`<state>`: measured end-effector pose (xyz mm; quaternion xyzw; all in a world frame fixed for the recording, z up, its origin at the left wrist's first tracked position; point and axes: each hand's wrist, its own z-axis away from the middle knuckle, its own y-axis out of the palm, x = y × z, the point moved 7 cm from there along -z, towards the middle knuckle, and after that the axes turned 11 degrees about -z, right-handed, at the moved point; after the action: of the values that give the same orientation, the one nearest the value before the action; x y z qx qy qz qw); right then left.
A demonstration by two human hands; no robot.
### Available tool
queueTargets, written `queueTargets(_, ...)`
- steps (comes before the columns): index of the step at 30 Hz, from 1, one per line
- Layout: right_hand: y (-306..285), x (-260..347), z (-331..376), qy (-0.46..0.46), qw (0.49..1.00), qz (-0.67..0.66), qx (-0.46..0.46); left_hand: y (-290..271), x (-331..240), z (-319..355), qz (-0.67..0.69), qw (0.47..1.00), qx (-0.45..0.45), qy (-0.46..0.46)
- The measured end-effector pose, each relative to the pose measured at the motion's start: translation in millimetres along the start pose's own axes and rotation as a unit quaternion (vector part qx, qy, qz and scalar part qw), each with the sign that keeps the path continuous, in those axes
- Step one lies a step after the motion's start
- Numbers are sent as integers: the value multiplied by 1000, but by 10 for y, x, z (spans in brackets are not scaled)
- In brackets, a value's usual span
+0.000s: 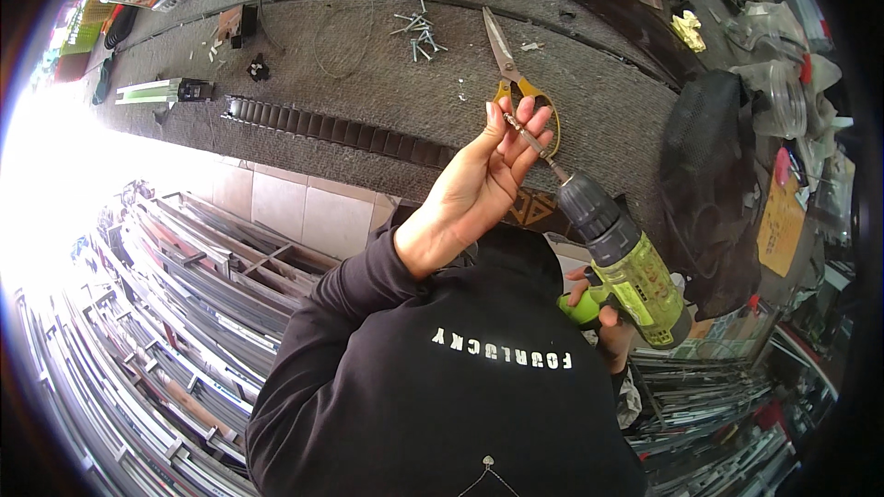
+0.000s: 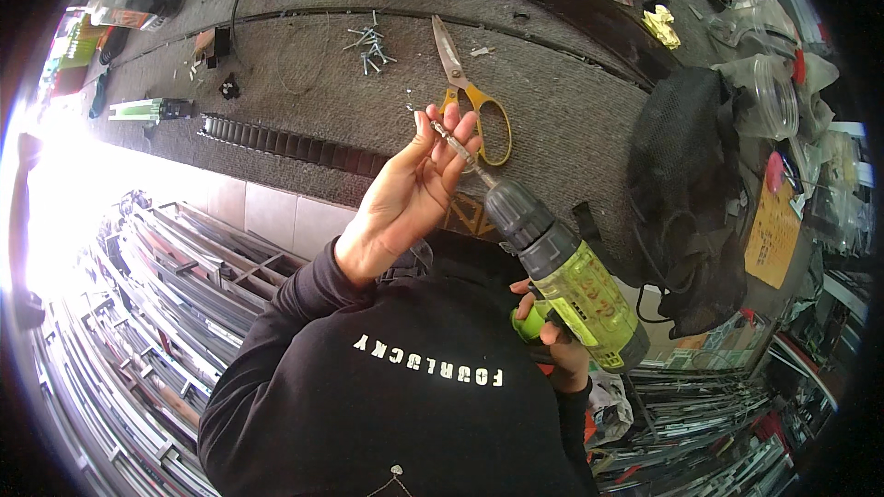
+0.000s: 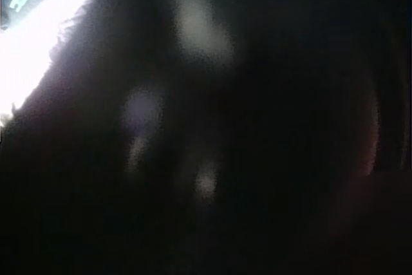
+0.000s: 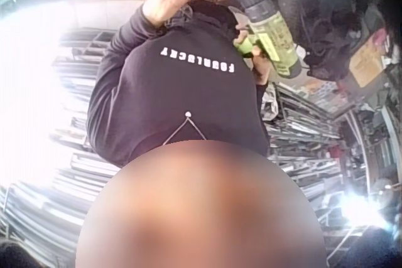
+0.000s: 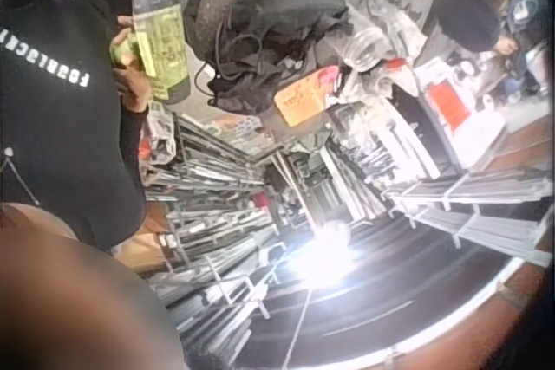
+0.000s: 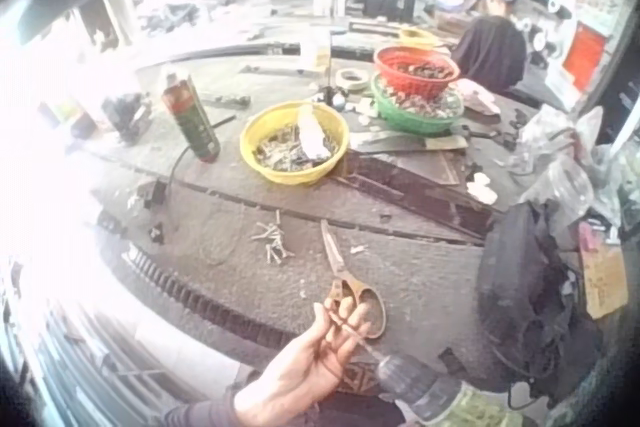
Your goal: The person assembles a window frame component by inserting a black rubber seal into an aluminum profile, then uses a cordless drill to drive screws into the assembly. They also use scissors to trim the seal and handle small hardware pieces from a plastic bag.
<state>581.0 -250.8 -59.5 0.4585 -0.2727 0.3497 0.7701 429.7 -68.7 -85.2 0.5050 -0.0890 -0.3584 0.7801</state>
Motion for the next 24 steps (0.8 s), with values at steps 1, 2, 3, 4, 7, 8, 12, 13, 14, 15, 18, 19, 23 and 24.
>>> queueTargets(1,-26,11,-6,-10,1000,15,1,-16,8,12,-19,1000,-6,1)
queueTargets(2,-45,38,0,-25,998,47,18,-34,16,26,-38,999,-13,1)
queueTargets(3,-74,42,14,-35,997,67,31,-53,17,41,-57,998,-20,2)
queueTargets(4,-95,76,51,-51,992,103,59,-65,26,54,-62,998,-23,-7)
queueTargets(7,-313,76,195,-30,951,305,28,-96,30,106,-78,996,-33,-33)
queueTargets(8,-404,112,273,-28,924,381,-19,-99,26,127,-82,995,-35,-40)
queueTargets(12,-426,188,410,29,887,457,-53,-129,1,209,-101,990,-61,-76)
queueTargets(13,-215,303,383,-76,855,512,14,-117,-16,220,-98,991,-54,-77)
queueTargets(14,49,463,421,-217,769,597,72,-134,-20,242,-107,988,-63,-93)
queueTargets(15,222,549,395,-312,720,612,98,-137,-39,264,-110,987,-60,-101)
queueTargets(18,388,723,303,-188,786,583,82,-132,-87,376,-84,984,-18,-159)
queueTargets(19,434,759,282,-154,802,570,83,-159,-103,432,-86,978,-14,-190)
queueTargets(23,587,829,289,-49,849,512,125,-225,-214,621,-48,964,23,-261)
queueTargets(24,615,840,293,-22,863,489,130,-238,-241,633,-22,964,27,-262)
